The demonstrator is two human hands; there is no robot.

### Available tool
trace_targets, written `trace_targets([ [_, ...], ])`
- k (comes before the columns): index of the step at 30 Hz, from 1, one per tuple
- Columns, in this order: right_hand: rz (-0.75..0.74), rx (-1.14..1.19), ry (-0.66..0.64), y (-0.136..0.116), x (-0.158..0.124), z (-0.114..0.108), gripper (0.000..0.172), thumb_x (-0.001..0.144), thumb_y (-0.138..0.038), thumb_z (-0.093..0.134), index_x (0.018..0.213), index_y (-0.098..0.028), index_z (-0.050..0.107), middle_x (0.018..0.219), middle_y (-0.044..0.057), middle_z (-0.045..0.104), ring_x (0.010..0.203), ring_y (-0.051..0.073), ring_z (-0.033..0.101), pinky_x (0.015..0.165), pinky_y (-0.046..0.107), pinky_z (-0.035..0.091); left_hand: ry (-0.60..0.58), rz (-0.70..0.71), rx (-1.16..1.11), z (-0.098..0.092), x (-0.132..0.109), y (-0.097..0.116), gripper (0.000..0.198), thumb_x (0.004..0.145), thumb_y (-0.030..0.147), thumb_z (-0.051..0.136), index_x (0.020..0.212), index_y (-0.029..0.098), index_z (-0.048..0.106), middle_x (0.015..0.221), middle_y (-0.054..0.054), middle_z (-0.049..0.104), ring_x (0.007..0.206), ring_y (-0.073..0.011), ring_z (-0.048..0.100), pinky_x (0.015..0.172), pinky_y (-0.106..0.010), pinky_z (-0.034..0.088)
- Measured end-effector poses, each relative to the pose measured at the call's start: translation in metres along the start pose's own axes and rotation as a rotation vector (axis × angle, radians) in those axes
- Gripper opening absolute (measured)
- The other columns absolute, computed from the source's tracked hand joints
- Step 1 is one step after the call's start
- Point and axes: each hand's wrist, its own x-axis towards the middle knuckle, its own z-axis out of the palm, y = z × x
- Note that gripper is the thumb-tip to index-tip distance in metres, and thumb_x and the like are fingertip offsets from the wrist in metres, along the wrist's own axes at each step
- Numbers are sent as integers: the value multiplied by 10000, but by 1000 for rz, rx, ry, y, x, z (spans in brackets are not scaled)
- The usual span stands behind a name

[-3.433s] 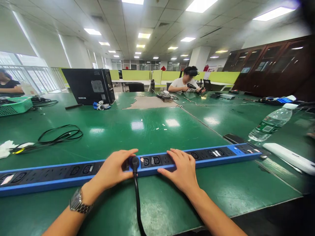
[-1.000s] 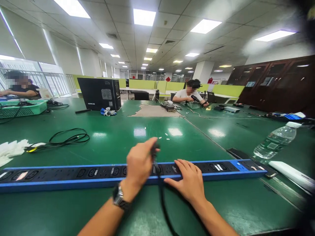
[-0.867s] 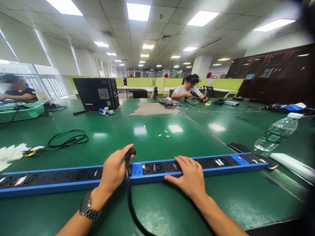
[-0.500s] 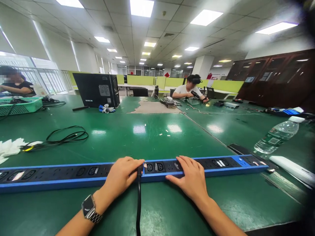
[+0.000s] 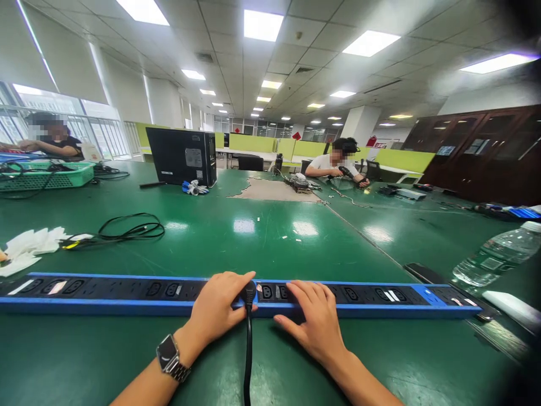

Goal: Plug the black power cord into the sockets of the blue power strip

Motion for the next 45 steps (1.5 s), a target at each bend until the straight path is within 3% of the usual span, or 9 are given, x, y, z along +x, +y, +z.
trace_targets([
  [5,73,-11,-10,3,3,3,394,938,-493,483,1151,-192,623,1137,89,693,1058,248,583,1016,446,301,38,27,23,4,2,4,410,871,287,659,1266,215,576,1089,-61,730,999,-240,658,857,-400,504],
  [8,91,-25,-47,2,2,5,381,933,-489,489,1129,-199,642,1149,85,692,1062,251,581,1010,441,297,176,-5,-39,3,4,8,259,923,319,586,1155,214,634,1017,-48,749,912,-207,685,797,-346,524],
  [12,98,-21,-56,2,1,6,368,920,-477,514,1129,-208,652,1167,85,688,1073,247,579,1005,428,298,475,-227,-153,-18,0,6,313,937,421,545,1136,199,641,1019,-53,752,836,-166,702,763,-272,546],
  [15,107,-21,-70,2,0,6,372,916,-472,516,1141,-209,651,1181,88,682,1086,250,576,1006,431,298,567,-466,-177,-43,-15,-10,413,901,509,557,1168,204,634,1057,-55,751,883,-186,713,830,-292,554],
  [20,81,-63,-111,6,0,6,376,901,-470,541,1156,-215,647,1189,87,679,1077,251,583,976,424,323,321,-605,-194,-68,-44,-41,520,809,630,591,1093,206,690,1002,-61,766,892,-239,723,825,-335,575],
  [24,89,-58,-98,5,0,5,377,906,-473,534,1147,-206,647,1181,90,681,1075,252,586,972,427,326,121,-499,-107,-70,-51,-49,495,821,622,584,1079,218,709,969,-56,770,825,-237,725,783,-334,586],
  [30,123,-27,-84,1,1,5,369,909,-462,526,1129,-194,653,1177,96,680,1080,257,582,973,436,325,42,-269,42,-66,-56,-58,428,863,551,588,1155,255,689,1135,-71,733,1040,-254,680,939,-386,535],
  [39,150,-2,-79,1,1,6,360,898,-461,537,1126,-211,661,1176,95,680,1075,262,575,975,442,321,158,-253,2,-61,-66,-58,329,898,468,568,1137,275,685,1113,-43,741,1033,-233,681,921,-376,546],
  [45,147,-1,-76,0,1,5,364,898,-464,535,1124,-210,665,1172,95,682,1072,262,579,964,438,327,295,-305,-132,-62,-49,-32,354,888,446,591,1169,238,649,1118,-60,729,995,-228,688,904,-354,544],
])
